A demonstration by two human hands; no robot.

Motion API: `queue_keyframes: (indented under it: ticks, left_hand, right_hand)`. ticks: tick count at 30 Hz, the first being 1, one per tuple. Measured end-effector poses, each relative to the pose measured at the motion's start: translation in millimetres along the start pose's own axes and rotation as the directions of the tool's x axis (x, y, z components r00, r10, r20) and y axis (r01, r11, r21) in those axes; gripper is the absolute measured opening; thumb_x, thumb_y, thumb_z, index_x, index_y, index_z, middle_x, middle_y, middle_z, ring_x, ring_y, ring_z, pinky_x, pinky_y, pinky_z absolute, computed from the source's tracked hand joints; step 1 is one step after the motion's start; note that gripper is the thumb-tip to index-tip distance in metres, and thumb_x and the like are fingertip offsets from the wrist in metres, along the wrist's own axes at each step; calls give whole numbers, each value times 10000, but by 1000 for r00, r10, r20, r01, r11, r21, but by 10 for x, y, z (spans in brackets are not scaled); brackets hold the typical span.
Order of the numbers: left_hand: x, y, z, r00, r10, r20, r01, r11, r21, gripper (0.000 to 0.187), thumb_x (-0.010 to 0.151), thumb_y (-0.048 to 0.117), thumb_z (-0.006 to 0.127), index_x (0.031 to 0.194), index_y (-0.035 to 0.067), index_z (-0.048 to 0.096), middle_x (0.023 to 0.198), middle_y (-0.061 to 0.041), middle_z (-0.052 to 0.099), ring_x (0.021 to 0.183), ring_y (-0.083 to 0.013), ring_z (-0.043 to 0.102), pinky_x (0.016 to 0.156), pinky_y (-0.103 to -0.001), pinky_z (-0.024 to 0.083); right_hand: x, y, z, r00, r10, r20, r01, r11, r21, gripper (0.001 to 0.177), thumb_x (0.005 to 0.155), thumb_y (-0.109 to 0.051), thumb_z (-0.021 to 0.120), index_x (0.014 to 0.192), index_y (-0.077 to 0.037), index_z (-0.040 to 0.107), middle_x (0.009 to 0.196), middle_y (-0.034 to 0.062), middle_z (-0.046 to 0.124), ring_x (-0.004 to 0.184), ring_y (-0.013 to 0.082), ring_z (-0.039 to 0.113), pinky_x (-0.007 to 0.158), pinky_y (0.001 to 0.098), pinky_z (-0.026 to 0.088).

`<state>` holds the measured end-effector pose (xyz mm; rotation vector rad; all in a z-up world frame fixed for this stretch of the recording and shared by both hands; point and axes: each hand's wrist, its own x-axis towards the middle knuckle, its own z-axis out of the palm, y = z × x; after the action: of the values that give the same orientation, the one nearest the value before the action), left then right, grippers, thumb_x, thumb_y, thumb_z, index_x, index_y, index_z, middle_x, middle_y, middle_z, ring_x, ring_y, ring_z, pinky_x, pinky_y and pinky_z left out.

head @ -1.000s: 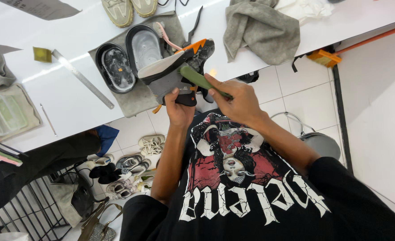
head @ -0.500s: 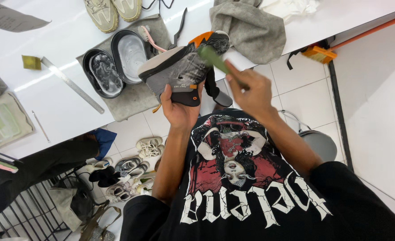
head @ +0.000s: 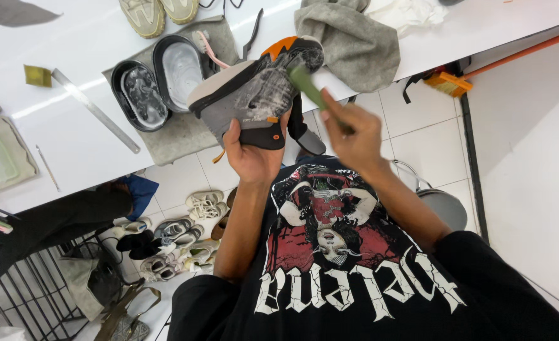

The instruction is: The person scrubs the interior and exterior of a black sneaker using a pink brush and a green brush. They wipe the shoe with a gray cloth and place it on the floor among other shoes.

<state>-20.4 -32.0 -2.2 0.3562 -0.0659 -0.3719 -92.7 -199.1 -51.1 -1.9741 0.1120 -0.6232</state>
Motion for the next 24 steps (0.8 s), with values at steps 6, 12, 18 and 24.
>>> queue_keyframes:
  ticks: [6, 12, 18, 24]
  left_hand:
    - [-134, -315, -787, 995, -89, 38, 83, 988, 133, 546, 1111, 405, 351, 1451, 40, 572, 1462, -192, 582, 1361, -351, 554, 1226, -558, 360]
    - [-127, -214, -510, 988, -145, 47, 126, 951, 281, 412, 1112, 376, 474, 1329, 93, 681, 1312, -127, 708, 1239, -254, 650, 1175, -495, 428]
    - [-300, -382, -871, 985, -164, 45, 127, 884, 451, 702, 1130, 542, 303, 1428, -42, 554, 1457, -235, 576, 1337, -311, 565, 1183, -430, 391]
    - [-212, -338, -1088, 950, 116, 291, -305, 137, 942, 618, 1152, 379, 201, 1383, -78, 547, 1312, -182, 645, 1247, -208, 568, 1166, -346, 378]
  right_hand:
    - [175, -250, -159, 999, -11, 47, 14, 998, -65, 294, 959, -49, 756, 1248, -98, 769, 540, 160, 580, 440, 243, 536, 421, 322, 372]
    - [268, -176, -319, 988, -106, 112, 124, 978, -169, 318, 932, -86, 796, 1248, -118, 791, 525, 113, 530, 441, 262, 548, 414, 329, 409]
    - [326, -215, -364, 993, -71, 95, 82, 990, -118, 316, 955, -97, 782, 1268, -141, 791, 525, 58, 514, 448, 197, 525, 450, 280, 419]
    - [401, -305, -462, 981, -131, 145, 138, 990, -42, 352, 927, -28, 774, 1267, -117, 790, 528, 81, 524, 385, 190, 476, 398, 277, 405]
